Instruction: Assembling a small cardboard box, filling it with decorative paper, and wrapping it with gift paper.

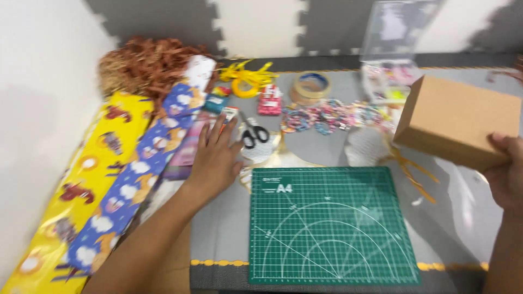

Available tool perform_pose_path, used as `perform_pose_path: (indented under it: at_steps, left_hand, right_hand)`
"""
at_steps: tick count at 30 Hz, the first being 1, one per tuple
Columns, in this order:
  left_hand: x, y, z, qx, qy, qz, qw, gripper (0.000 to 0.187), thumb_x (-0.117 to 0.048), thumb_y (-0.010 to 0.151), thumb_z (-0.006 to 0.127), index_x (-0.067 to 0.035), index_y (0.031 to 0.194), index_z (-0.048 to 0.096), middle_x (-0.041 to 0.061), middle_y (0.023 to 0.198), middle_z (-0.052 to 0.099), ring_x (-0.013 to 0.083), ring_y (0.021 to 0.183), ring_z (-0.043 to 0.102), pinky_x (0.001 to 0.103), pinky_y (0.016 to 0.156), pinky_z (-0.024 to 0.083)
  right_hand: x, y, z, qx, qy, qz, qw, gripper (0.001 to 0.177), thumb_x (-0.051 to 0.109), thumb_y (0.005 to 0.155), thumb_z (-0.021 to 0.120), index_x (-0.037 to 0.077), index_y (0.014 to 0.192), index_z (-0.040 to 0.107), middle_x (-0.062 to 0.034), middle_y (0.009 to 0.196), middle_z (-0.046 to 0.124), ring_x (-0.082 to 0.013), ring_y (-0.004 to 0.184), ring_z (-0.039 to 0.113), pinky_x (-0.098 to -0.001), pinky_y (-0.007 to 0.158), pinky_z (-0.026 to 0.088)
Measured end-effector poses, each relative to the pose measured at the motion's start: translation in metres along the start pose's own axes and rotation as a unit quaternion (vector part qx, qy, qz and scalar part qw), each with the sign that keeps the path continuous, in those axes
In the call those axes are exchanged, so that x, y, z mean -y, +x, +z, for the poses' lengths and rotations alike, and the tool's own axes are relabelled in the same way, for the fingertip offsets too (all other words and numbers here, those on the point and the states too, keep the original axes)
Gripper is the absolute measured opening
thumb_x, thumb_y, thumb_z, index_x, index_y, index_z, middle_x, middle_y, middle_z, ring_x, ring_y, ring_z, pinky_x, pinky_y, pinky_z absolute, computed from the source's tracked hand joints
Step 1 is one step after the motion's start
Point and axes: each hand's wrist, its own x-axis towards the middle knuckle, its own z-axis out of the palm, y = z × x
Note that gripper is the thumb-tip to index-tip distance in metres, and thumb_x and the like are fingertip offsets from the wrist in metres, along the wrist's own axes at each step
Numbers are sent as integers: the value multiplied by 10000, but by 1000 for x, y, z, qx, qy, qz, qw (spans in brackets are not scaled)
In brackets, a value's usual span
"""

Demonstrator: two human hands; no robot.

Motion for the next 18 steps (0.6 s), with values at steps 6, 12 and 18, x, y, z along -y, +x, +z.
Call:
perform_pose_path:
  at_steps: [6,12,18]
  left_hand:
    - [-82,-11,-23,83,-119,58,988,701,-683,1080,653,-148,1530,701,200,1805,458,492,1722,291,789,1309,271]
    - [-164,-38,-67,271,-256,341,863,1120,-940,940,350,-311,1862,263,180,1938,153,585,1723,-30,883,1245,-106]
    - [-178,-54,-59,298,-248,328,862,1012,-860,1026,306,-287,1859,263,159,1948,106,599,1720,-142,909,1218,-178]
  right_hand:
    - [22,-57,-38,-89,61,-4,994,485,420,1010,736,314,1475,645,140,1410,740,-35,1243,743,-315,909,687]
    - [7,-96,-37,-98,-43,87,990,273,446,1067,716,251,1221,606,75,1278,591,-77,1206,571,-280,863,508]
    - [28,-97,9,-83,-83,120,986,538,447,1060,659,143,1496,574,-55,1443,565,-215,1335,547,-436,924,591]
